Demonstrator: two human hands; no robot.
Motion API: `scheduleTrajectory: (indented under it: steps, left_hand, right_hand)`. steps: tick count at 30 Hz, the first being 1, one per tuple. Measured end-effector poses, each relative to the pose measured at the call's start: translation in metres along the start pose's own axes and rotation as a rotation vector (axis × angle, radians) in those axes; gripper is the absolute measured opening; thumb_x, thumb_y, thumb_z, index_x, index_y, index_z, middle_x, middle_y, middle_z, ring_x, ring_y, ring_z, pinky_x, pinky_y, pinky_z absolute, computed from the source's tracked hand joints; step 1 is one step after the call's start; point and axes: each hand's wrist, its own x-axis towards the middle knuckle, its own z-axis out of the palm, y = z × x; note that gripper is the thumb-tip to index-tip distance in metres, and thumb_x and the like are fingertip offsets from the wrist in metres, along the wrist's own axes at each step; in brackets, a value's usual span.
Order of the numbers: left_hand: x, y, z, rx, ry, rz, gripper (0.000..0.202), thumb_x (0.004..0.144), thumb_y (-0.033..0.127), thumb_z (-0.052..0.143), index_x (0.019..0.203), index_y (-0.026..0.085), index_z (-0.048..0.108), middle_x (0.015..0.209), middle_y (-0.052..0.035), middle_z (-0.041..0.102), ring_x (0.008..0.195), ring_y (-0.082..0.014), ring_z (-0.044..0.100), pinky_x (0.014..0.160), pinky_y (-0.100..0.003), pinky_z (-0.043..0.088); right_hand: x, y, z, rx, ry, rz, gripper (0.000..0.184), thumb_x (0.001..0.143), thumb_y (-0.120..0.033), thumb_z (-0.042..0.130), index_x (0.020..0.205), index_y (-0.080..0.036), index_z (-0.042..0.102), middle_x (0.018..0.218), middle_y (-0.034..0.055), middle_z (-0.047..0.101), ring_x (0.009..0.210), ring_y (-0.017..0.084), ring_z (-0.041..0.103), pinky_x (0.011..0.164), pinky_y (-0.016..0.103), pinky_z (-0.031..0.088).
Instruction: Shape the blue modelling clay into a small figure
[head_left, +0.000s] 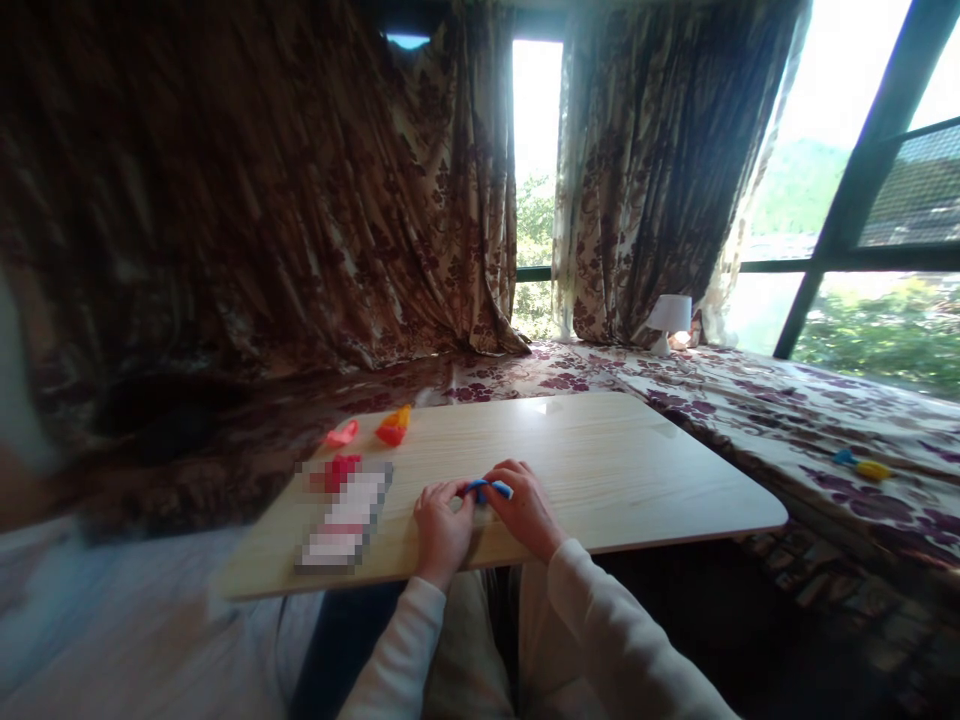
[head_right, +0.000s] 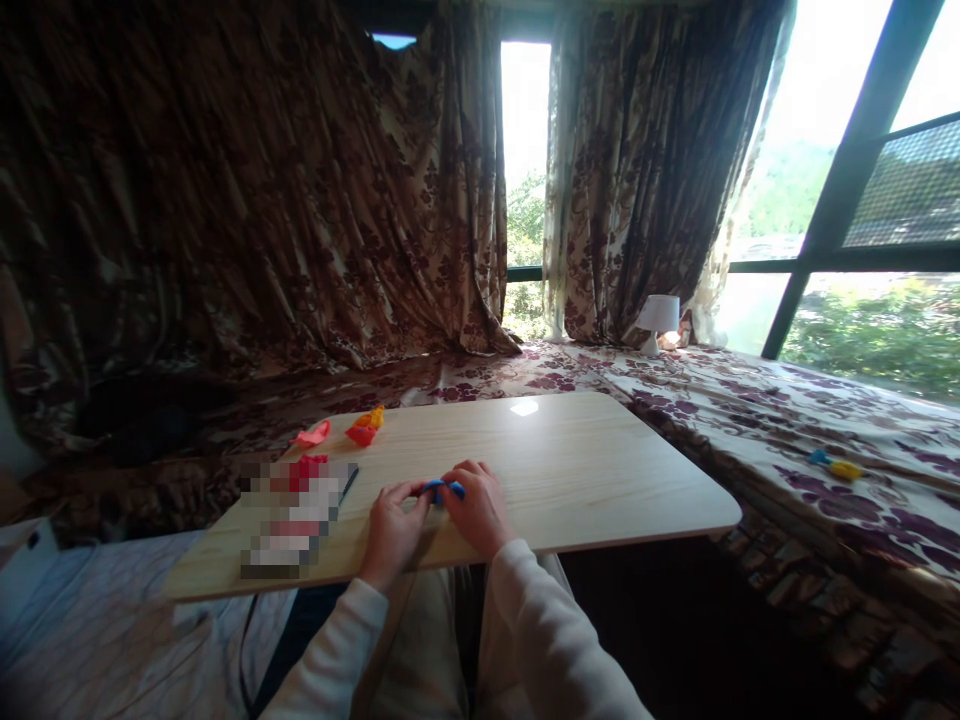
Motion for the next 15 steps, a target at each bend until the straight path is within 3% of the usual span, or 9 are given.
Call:
scheduleTrajectory:
  steps: [9,15]
  left_hand:
    - [-0.0007,0.0024,0.0000,0.083,0.022,0.077,0.010,0.073,0.024,0.062,0.077,0.023,0.071,0.076,-0.0028,0.071,0.084,-0.0217,0.059,0.086,-0.038,0.042]
    - [-0.0007,0.0001,0.0010,0.005,0.047,-0.035,0.014,0.075,0.026,0.059,0.080,0.020,0.070,0.078,-0.0047,0.070,0.081,-0.0215,0.062,0.083,-0.038,0.044]
  right_hand:
    - [0.0000,-0.0018,-0.0023,-0.017,0.016,-0.041,0.009,0.080,-0.013,0.062,0.077,-0.021,0.067,0.083,0.0028,0.063,0.083,0.019,0.052,0.076,0.031,0.043]
    - [0.0011,-0.0032,-0.0010,-0.004,0.006,-0.004,0.007,0.079,-0.015,0.063,0.081,-0.021,0.067,0.087,0.0038,0.062,0.085,0.019,0.053,0.079,0.033,0.043]
